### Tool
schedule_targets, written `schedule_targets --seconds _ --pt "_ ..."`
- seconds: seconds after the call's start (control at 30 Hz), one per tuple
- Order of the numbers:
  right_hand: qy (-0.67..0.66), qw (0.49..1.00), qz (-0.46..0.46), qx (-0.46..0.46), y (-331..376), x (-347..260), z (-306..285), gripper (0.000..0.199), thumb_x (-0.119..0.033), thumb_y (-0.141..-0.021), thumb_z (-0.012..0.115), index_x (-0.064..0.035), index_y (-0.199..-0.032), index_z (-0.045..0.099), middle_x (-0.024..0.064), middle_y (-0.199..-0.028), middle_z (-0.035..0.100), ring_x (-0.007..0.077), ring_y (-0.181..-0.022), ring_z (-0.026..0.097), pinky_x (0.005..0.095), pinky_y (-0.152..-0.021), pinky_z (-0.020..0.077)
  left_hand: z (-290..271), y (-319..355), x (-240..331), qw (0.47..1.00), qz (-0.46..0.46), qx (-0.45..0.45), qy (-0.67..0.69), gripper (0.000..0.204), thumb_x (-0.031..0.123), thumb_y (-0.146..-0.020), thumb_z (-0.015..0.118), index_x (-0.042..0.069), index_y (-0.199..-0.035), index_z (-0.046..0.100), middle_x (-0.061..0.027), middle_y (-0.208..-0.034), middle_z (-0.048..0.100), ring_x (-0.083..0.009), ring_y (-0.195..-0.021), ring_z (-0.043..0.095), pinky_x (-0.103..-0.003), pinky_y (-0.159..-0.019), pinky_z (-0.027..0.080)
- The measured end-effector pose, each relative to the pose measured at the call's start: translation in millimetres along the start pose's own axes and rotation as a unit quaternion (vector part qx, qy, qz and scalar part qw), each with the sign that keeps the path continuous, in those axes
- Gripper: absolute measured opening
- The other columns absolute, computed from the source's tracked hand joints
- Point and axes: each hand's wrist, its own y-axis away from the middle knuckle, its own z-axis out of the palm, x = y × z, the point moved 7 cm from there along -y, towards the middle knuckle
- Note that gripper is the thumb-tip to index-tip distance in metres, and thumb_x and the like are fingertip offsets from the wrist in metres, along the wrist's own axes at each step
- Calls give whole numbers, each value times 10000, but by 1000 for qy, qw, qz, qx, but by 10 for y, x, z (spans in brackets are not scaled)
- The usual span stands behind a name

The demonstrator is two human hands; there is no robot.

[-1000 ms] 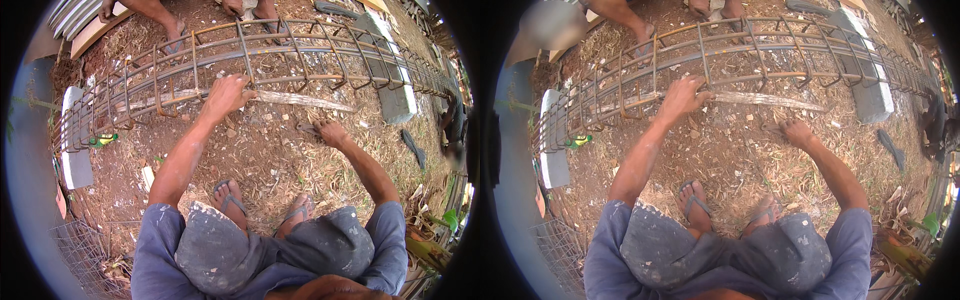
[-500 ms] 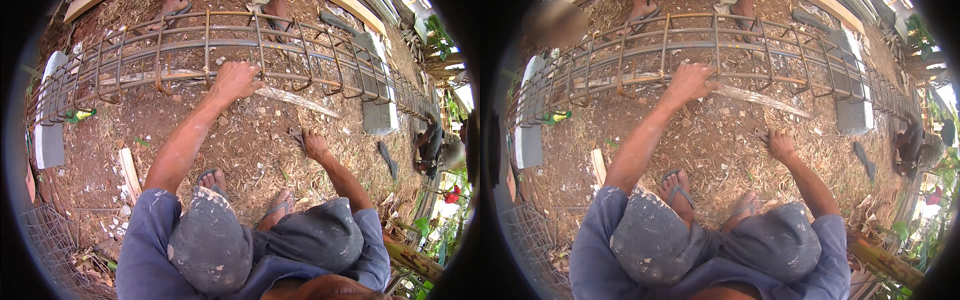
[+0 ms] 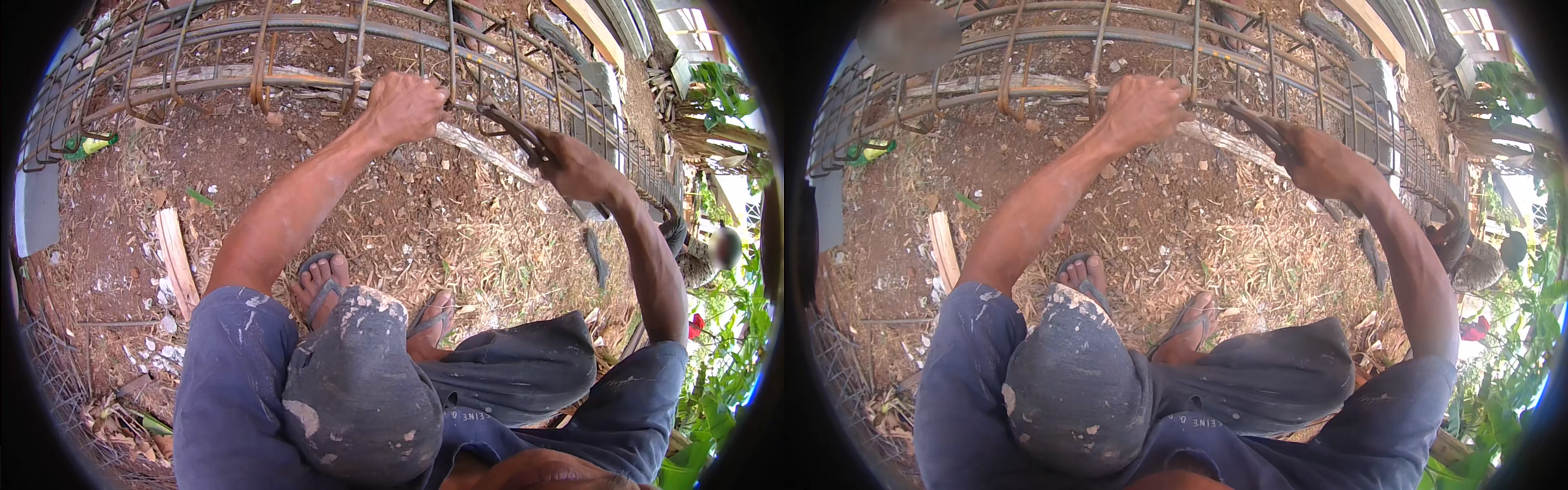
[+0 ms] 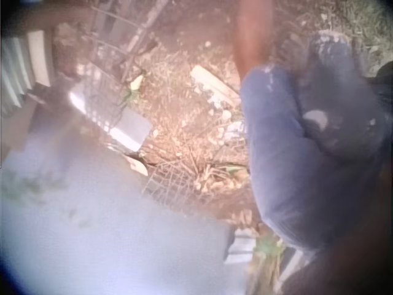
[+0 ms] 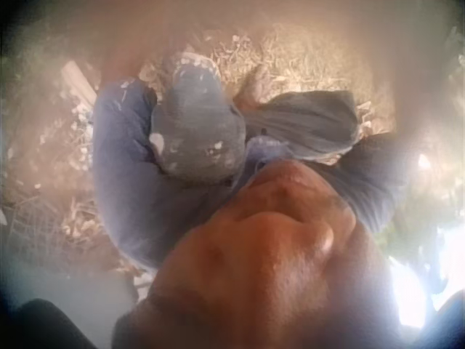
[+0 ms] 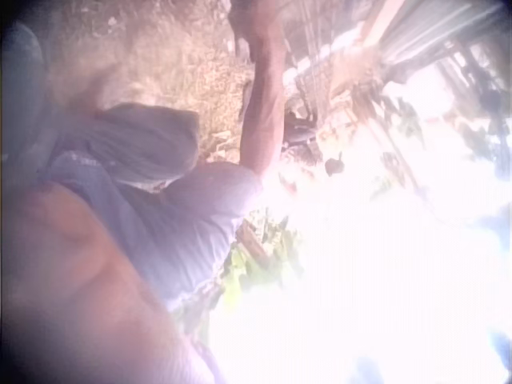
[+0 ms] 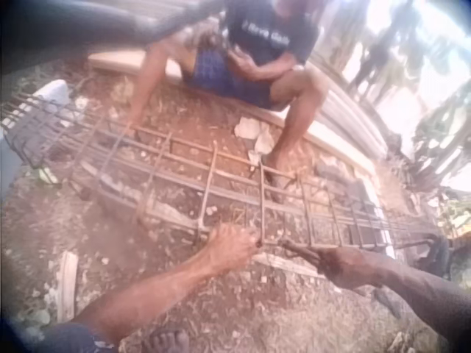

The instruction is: The person ties wire around intersecting rebar rods to assemble a rebar cage using pliers. The person repeatedly wraps and twists wire at multiple joints along the cage while another worker assists nearby.

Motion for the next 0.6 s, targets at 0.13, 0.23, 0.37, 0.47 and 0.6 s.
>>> schedule_targets --seconds 0.13,0.23,0.37,0.47,0.6 --pt "91 989 35 -111 -210 -307 -154 609 -33 -923 442 -82 -1514 305 130 -834 632 185 -636 554 417 -675 491 105 -25 -39 1000 -15 -26 4 351 440 -902 640 105 -962 726 -10 -796 669 -105 -534 571 -230 -409 474" --pt "166 979 -73 -92 -305 -260 -127 665 7 -900 435 -98 -1531 257 176 -941 641 215 -741 610 444 -763 536 126 -31 3 1000 -14 -5 1 349 437 -900 641 98 -913 723 -3 -755 653 -95 -511 546 -237 -393 463" --pt "251 959 -47 -124 -393 -425 -167 696 -10 -906 445 -121 -1548 200 186 -974 640 235 -789 633 447 -828 558 148 -43 -7 1000 -10 0 -15 356 442 -902 638 97 -869 716 5 -701 622 -86 -494 529 -250 -388 467" --pt "216 961 63 -159 -324 -449 -197 387 -161 -980 464 -53 -1350 446 146 -862 637 198 -665 584 411 -763 553 76 -13 1 999 -26 3 -26 308 398 -898 649 100 -854 710 9 -693 613 -92 -504 542 -247 -386 466" --pt "62 974 70 -208 -293 -336 -63 343 -278 -979 481 38 -1055 592 159 -843 648 241 -749 678 387 -635 586 54 20 -5 1000 -6 29 -6 197 279 -851 666 85 -845 700 -7 -690 623 -112 -514 574 -276 -401 487"
